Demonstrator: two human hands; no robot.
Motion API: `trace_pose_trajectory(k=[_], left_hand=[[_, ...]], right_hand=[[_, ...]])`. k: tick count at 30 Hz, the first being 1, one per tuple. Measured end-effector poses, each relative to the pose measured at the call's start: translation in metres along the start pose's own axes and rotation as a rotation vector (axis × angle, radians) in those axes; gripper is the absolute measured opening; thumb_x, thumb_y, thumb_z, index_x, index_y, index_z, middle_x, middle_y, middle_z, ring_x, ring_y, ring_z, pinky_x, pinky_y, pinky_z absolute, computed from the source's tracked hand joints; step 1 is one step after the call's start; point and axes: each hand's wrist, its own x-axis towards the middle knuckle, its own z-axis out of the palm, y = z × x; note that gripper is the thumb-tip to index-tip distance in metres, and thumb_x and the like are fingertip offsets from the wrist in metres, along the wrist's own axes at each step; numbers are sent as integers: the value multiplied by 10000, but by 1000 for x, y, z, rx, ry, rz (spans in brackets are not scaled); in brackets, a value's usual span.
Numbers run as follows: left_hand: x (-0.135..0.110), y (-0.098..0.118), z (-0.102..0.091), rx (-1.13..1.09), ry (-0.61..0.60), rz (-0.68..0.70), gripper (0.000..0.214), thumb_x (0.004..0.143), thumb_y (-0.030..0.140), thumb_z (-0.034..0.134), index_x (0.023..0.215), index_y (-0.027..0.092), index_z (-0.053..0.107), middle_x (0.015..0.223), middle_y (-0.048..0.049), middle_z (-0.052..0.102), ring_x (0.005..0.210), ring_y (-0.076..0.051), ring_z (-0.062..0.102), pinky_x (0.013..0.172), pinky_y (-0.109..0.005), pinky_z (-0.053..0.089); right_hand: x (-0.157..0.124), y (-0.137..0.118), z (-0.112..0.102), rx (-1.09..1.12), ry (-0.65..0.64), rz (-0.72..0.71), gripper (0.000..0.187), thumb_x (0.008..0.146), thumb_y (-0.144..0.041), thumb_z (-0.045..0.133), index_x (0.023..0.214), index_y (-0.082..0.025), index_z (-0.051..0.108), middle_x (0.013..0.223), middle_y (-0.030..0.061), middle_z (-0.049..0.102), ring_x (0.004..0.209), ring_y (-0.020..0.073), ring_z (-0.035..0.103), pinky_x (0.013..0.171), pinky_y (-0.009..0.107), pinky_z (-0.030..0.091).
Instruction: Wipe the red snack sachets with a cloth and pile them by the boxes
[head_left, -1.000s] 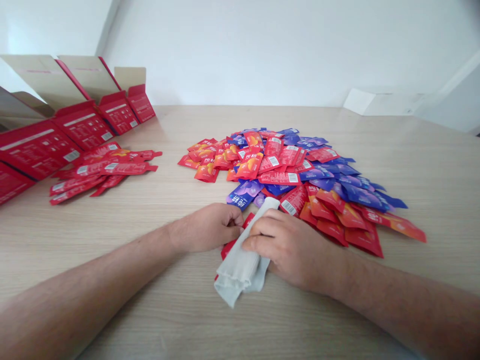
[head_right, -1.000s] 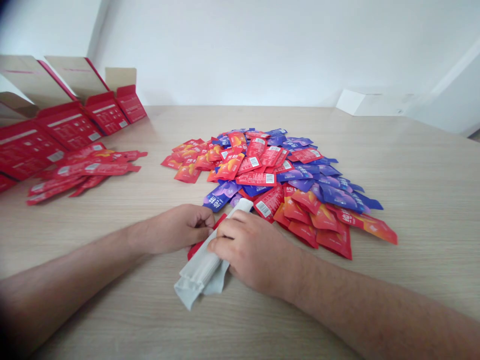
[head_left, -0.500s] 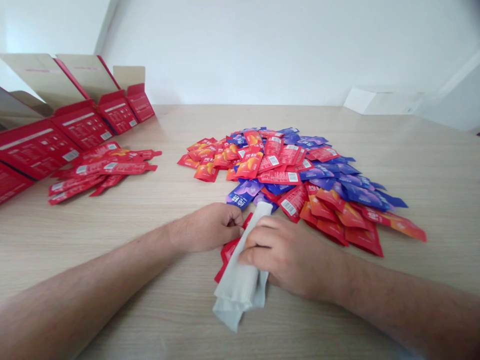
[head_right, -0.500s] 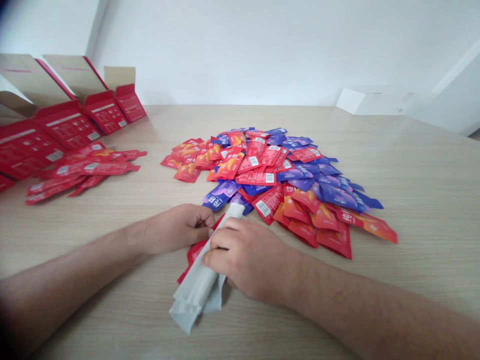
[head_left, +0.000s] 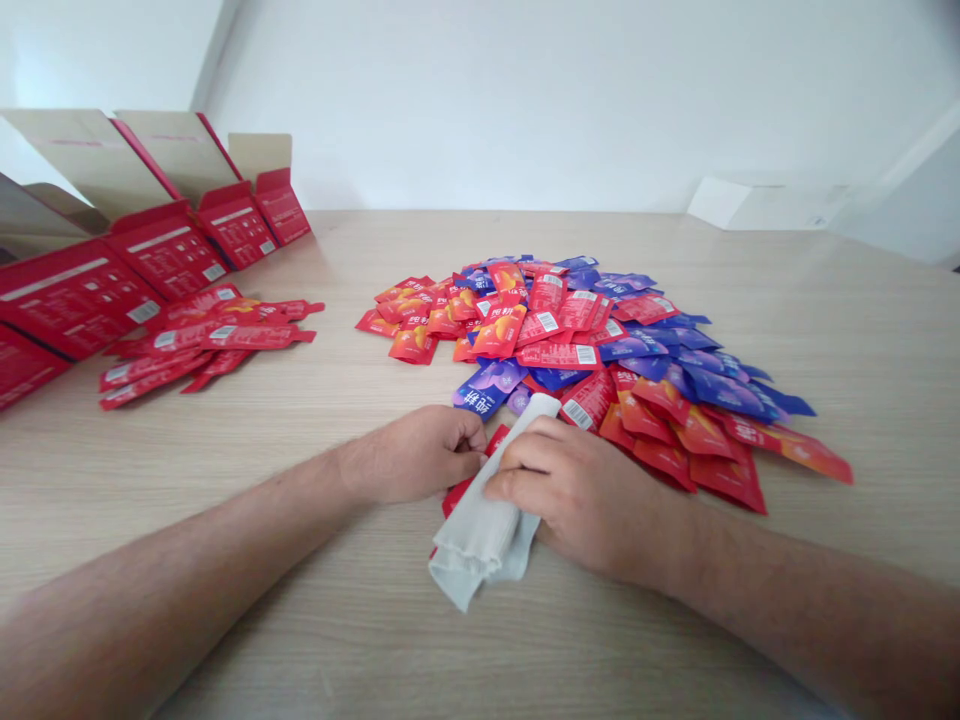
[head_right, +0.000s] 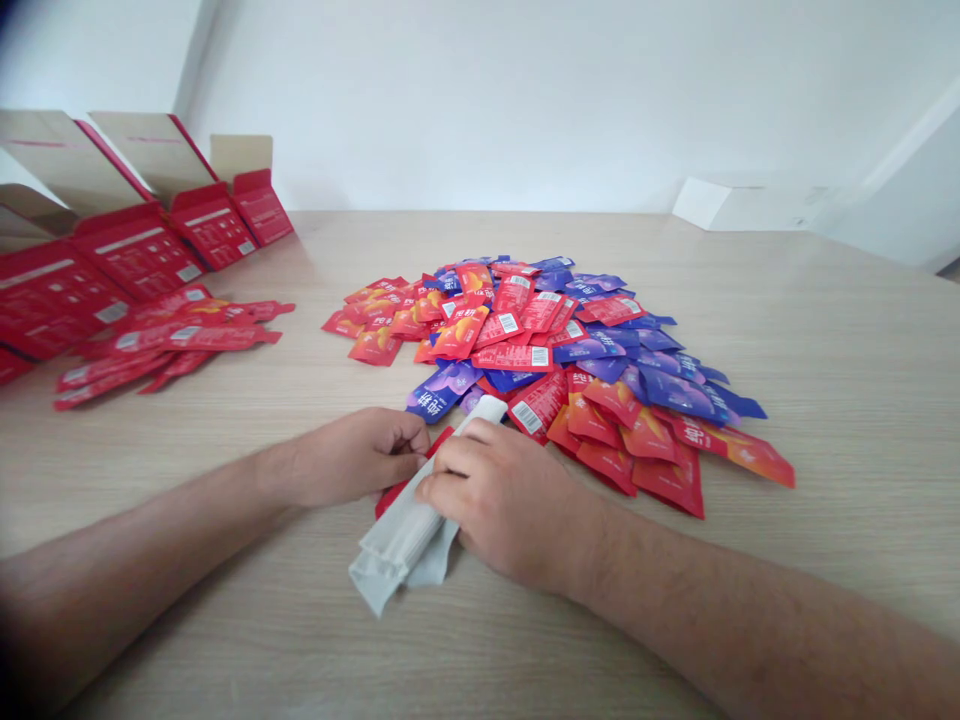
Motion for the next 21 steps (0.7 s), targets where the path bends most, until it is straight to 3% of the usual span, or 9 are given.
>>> trace_pose_trajectory(k=[4, 9, 14, 18, 21], left_hand=[[1, 0, 0, 5, 15, 14, 79, 834, 246, 557, 822, 225, 632, 678, 68, 585, 642, -113, 521, 544, -214, 357], [0, 0, 1, -13, -15, -18, 91, 828, 238, 527, 846, 230, 616, 675, 70, 598, 630, -119, 543, 541, -222, 359], [0, 1, -1, 17, 11, 17, 96, 827, 242, 542, 843, 229, 635, 698, 68, 605, 656, -117, 530, 565, -217, 361], [0, 1, 0, 11, -3, -1, 98, 828, 222, 524, 835, 226, 621, 676, 71, 583, 627, -112, 520, 542, -215, 354], [0, 2, -1, 11, 9, 6, 90, 825, 225, 532, 831, 225, 622, 681, 71, 585, 636, -112, 522, 551, -215, 355]], right_hand=[[2, -1, -1, 7, -71, -90, 193, 1014, -192, 576, 1132, -191, 728, 1060, 66, 708, 1048, 244, 579, 945, 418, 470], [0, 0, -1, 0, -13, 7, 198, 967, -156, 626, 1138, -167, 724, 1075, 87, 689, 1029, 253, 568, 926, 411, 479], [1, -2, -2, -2, -74, -78, 200, 1027, -202, 557, 1137, -194, 724, 1072, 64, 704, 1053, 247, 578, 954, 423, 464], [0, 0, 0, -2, -9, 15, 177, 979, -160, 612, 1116, -168, 724, 1084, 86, 688, 1033, 249, 571, 921, 404, 481], [0, -1, 0, 1, -32, -18, 197, 988, -163, 598, 1139, -181, 725, 1069, 85, 699, 1031, 249, 576, 924, 409, 478]])
